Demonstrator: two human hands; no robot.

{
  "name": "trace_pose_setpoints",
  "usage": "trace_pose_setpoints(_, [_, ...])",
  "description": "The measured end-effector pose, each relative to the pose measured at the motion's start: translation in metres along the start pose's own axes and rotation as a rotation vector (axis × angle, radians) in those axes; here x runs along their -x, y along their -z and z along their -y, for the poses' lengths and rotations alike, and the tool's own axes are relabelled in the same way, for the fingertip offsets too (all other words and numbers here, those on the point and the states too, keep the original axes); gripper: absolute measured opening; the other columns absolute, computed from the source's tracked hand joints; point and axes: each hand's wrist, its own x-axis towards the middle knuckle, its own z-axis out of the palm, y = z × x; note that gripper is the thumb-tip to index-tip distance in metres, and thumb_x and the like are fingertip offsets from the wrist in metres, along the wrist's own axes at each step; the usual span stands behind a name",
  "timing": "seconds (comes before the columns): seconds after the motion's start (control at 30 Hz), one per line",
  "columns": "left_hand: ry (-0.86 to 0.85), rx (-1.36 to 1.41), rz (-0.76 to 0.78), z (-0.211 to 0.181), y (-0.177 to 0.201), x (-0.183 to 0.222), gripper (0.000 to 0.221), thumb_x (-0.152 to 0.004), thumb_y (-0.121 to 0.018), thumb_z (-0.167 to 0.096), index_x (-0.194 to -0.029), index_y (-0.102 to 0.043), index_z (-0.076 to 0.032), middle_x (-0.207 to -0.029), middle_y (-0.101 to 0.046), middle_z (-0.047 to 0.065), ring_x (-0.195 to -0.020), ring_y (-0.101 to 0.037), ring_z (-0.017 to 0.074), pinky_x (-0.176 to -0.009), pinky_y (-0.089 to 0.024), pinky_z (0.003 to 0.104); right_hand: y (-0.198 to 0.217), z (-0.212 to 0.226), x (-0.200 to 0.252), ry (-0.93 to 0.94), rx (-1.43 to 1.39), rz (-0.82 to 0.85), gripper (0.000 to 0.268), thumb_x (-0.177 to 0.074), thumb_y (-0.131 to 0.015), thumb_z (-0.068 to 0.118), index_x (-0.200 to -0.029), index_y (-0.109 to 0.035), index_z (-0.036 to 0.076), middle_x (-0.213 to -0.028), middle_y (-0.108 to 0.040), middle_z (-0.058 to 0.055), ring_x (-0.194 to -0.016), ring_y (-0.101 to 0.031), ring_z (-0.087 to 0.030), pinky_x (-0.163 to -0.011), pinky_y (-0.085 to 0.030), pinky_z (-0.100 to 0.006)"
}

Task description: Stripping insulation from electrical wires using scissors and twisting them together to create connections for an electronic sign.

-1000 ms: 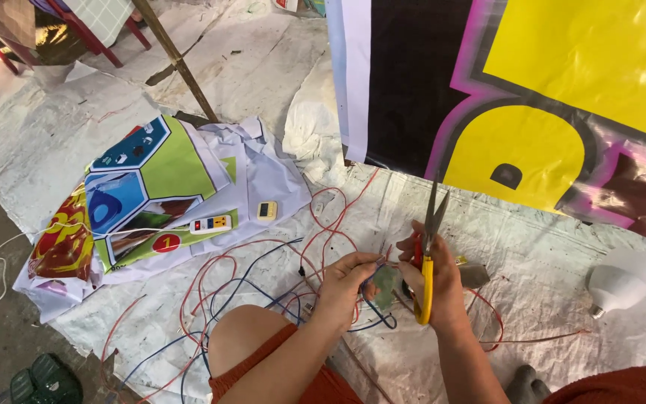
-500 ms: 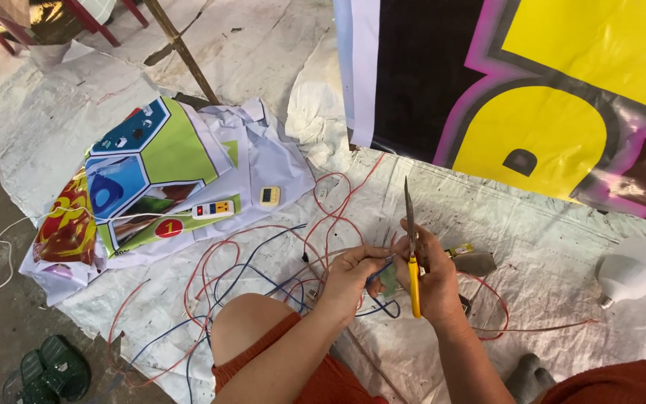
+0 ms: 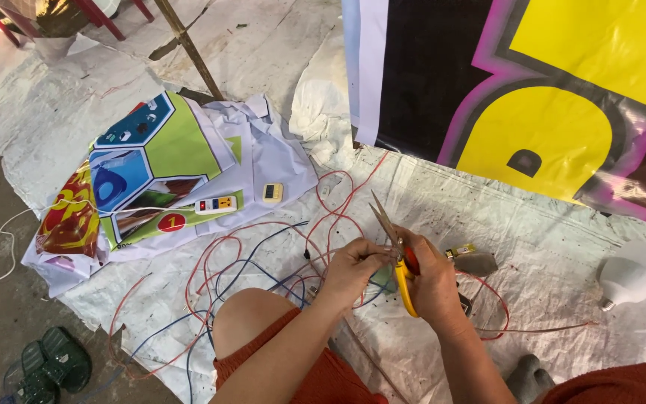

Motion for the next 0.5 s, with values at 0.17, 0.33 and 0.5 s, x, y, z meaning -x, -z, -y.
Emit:
trace_pose_setpoints(0.17, [0.110,0.123,-0.076,0.000,-0.006,0.004,0.010,-0.089,-0.073,-0.004,-0.096,-0.080,-0.004,-0.074,-0.062,0.007,-0.074,-0.050,0.0116,-0.073,-0.047,0.029,-0.011,-0.003,0.005,0.038,0.145,-0.035,0.062,-0.074,-0.077,-0.002,-0.133,-0.065,0.012,-0.096,-0.071,-0.014,-0.081,-0.073,-0.039,-0.079,-0.060,-0.047])
trace_pose_setpoints(0.33, [0.303,0.246,-0.236,0.001,-0.015,0.002,0.013,-0.080,-0.076,-0.005,-0.093,-0.080,-0.004,-0.066,-0.056,0.002,-0.062,-0.048,0.0084,-0.053,-0.036,0.018,-0.040,-0.021,0.015,0.081,0.367,-0.171,0.054,-0.082,-0.069,0.009,-0.135,-0.064,0.022,-0.095,-0.067,-0.003,-0.074,-0.071,-0.031,-0.070,-0.058,-0.043])
trace_pose_setpoints(0.5, [0.429,0.370,-0.335,0.005,-0.014,-0.003,0.020,-0.082,-0.076,-0.007,-0.102,-0.077,-0.002,-0.075,-0.059,0.004,-0.068,-0.053,0.0135,-0.059,-0.042,0.021,-0.054,-0.028,0.021,0.074,0.309,-0.212,0.068,-0.075,-0.074,0.012,-0.140,-0.060,0.022,-0.091,-0.059,-0.002,-0.074,-0.068,-0.032,-0.067,-0.057,-0.042])
